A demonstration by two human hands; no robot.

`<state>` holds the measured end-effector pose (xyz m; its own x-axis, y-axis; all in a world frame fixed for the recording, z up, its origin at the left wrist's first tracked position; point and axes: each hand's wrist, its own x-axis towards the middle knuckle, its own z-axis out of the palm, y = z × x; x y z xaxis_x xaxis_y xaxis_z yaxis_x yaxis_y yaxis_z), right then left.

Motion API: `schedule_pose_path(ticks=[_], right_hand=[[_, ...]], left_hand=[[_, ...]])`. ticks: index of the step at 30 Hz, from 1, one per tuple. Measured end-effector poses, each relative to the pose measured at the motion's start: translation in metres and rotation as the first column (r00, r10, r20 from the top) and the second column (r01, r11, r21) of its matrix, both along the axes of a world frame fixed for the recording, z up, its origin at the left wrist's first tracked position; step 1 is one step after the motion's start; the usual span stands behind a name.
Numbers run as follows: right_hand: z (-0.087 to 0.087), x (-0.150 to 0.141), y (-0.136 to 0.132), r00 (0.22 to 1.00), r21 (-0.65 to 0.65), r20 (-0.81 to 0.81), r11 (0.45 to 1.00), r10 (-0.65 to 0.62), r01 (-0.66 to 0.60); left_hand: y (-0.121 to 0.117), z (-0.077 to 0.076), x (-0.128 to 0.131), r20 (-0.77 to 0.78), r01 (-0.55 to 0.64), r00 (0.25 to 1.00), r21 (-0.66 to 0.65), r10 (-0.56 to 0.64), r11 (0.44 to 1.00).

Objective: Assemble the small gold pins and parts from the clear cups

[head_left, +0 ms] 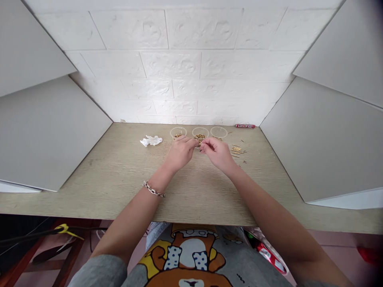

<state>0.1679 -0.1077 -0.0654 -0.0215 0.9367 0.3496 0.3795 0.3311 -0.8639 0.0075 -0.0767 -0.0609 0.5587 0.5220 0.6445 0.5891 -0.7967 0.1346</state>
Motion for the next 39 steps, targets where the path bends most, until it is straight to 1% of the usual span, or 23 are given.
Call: schedule_pose_path(ticks=[4, 7, 10, 15, 17, 19, 20, 22, 24, 25, 28, 30, 32, 35, 37, 39], right_hand=[[0.004, 0.0, -0.002, 0.995, 0.055, 0.091, 0.998, -0.044, 0.039], [0.005, 0.0, -0.003, 0.995, 0.044, 0.092, 0.998, -0.049, 0.045], [0.003, -0.001, -0.002, 1.0, -0.01, 0.014, 1.0, -0.024, 0.024], [-0.004, -0.002, 0.002, 0.979, -0.162, -0.2, 0.985, 0.032, -0.066], [-0.006, -0.003, 0.003, 0.981, -0.158, -0.19, 0.986, 0.029, -0.06], [-0.007, -0.003, 0.002, 0.997, -0.068, -0.072, 0.998, -0.004, 0.0], [-0.007, -0.003, 0.001, 0.999, 0.008, 0.012, 0.999, -0.032, 0.032], [-0.008, -0.002, 0.0, 0.982, 0.181, 0.17, 0.982, -0.086, 0.055], [-0.008, 0.0, -0.001, 0.953, 0.315, 0.279, 0.949, -0.116, 0.023], [-0.008, 0.001, -0.002, 0.939, 0.361, 0.32, 0.933, -0.124, 0.0], [-0.007, 0.002, -0.003, 0.903, 0.415, 0.408, 0.908, -0.133, -0.054], [-0.005, 0.003, -0.004, 0.902, 0.406, 0.411, 0.912, -0.128, -0.056], [-0.002, 0.002, -0.004, 0.925, 0.366, 0.361, 0.93, -0.121, -0.021], [0.0, 0.0, -0.004, 0.963, 0.259, 0.245, 0.965, -0.109, 0.043], [0.001, -0.001, -0.004, 0.98, 0.188, 0.178, 0.981, -0.09, 0.056], [0.001, -0.002, -0.003, 0.988, 0.147, 0.134, 0.988, -0.076, 0.057]], left_hand=[[-0.001, 0.0, 0.001, 0.016, -0.002, 1.0, 0.0, 0.002, 1.0], [-0.002, 0.0, 0.001, 0.023, 0.007, 1.0, -0.011, -0.006, 1.0], [-0.002, 0.0, 0.001, 0.01, 0.006, 1.0, -0.009, -0.005, 1.0], [-0.001, -0.001, 0.0, -0.042, 0.002, 0.999, 0.036, -0.001, 0.999], [0.0, -0.001, 0.0, -0.063, 0.002, 0.998, 0.043, 0.001, 0.999], [0.001, -0.001, -0.001, -0.069, 0.007, 0.998, 0.026, -0.006, 1.0], [0.001, 0.0, -0.001, -0.064, 0.012, 0.998, 0.007, -0.012, 1.0], [0.001, 0.001, -0.002, -0.049, 0.023, 0.998, -0.049, -0.025, 0.999], [0.0, 0.003, -0.002, -0.033, 0.032, 0.999, -0.112, -0.036, 0.993], [0.0, 0.003, -0.003, -0.025, 0.037, 0.999, -0.14, -0.041, 0.989], [-0.001, 0.003, -0.003, 0.002, 0.047, 0.999, -0.198, -0.048, 0.979], [-0.002, 0.001, -0.002, 0.029, 0.055, 0.998, -0.219, -0.05, 0.974], [-0.002, 0.0, 0.0, 0.066, 0.062, 0.997, -0.243, -0.048, 0.968], [-0.002, 0.001, 0.001, 0.111, 0.057, 0.993, -0.291, -0.025, 0.955], [-0.002, 0.003, 0.001, 0.12, 0.047, 0.993, -0.32, -0.009, 0.946], [-0.001, 0.004, 0.001, 0.111, 0.043, 0.994, -0.335, -0.006, 0.941]])
